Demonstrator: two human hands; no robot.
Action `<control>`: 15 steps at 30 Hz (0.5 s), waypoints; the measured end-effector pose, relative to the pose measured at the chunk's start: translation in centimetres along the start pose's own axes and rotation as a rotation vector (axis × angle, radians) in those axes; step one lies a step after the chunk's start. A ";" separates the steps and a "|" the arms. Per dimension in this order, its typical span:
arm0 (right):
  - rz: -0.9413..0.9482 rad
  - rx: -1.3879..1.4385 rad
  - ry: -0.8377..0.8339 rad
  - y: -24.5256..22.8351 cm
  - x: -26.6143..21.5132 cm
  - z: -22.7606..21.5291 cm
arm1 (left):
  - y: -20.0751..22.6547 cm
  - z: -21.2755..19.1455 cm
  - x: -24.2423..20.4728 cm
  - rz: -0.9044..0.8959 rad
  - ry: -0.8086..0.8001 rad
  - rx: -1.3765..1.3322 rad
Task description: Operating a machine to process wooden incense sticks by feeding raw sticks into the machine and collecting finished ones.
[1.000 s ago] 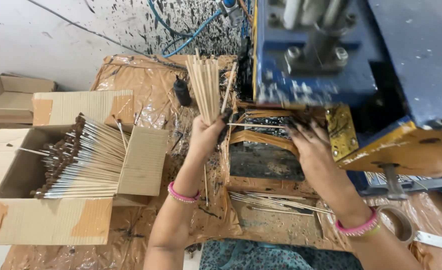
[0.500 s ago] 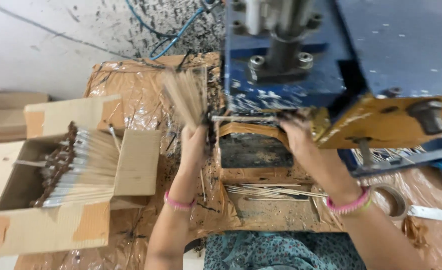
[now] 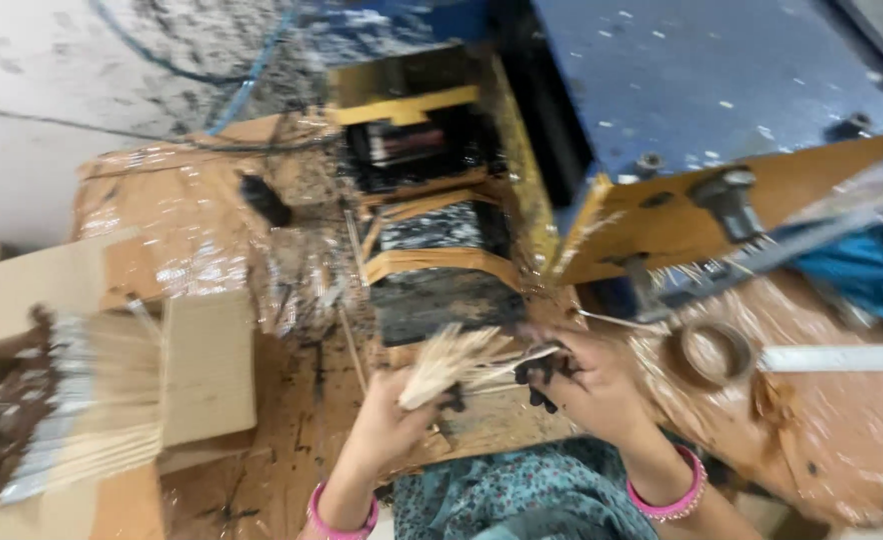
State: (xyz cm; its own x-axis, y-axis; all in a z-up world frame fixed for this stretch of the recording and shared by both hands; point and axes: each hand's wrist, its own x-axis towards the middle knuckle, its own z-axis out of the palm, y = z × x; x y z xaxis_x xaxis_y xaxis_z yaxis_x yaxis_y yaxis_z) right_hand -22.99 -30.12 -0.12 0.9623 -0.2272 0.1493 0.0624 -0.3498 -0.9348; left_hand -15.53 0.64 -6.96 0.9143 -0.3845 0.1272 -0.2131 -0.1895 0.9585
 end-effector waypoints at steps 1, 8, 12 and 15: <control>0.022 0.103 -0.083 0.3 0.5 0.7 | 0.7 -0.9 0.8 0.038 -0.090 -0.092; -0.424 0.010 -0.257 -5.4 8.9 3.3 | 3.8 -9.2 8.3 0.167 0.196 -0.177; -0.897 -0.709 -0.065 -5.1 13.3 5.6 | 2.2 -8.9 13.3 0.059 0.307 -0.268; -0.817 -0.800 0.012 -2.0 15.0 6.1 | 2.3 -8.0 15.2 -0.011 0.308 -0.378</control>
State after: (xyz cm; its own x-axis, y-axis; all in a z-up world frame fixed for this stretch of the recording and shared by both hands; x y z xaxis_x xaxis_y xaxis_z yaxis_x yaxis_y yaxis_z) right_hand -7.08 -27.23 2.00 0.7089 0.3270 0.6250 0.4776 -0.8745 -0.0842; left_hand 0.67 1.59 -0.82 0.9874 -0.0879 0.1314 -0.1150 0.1708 0.9786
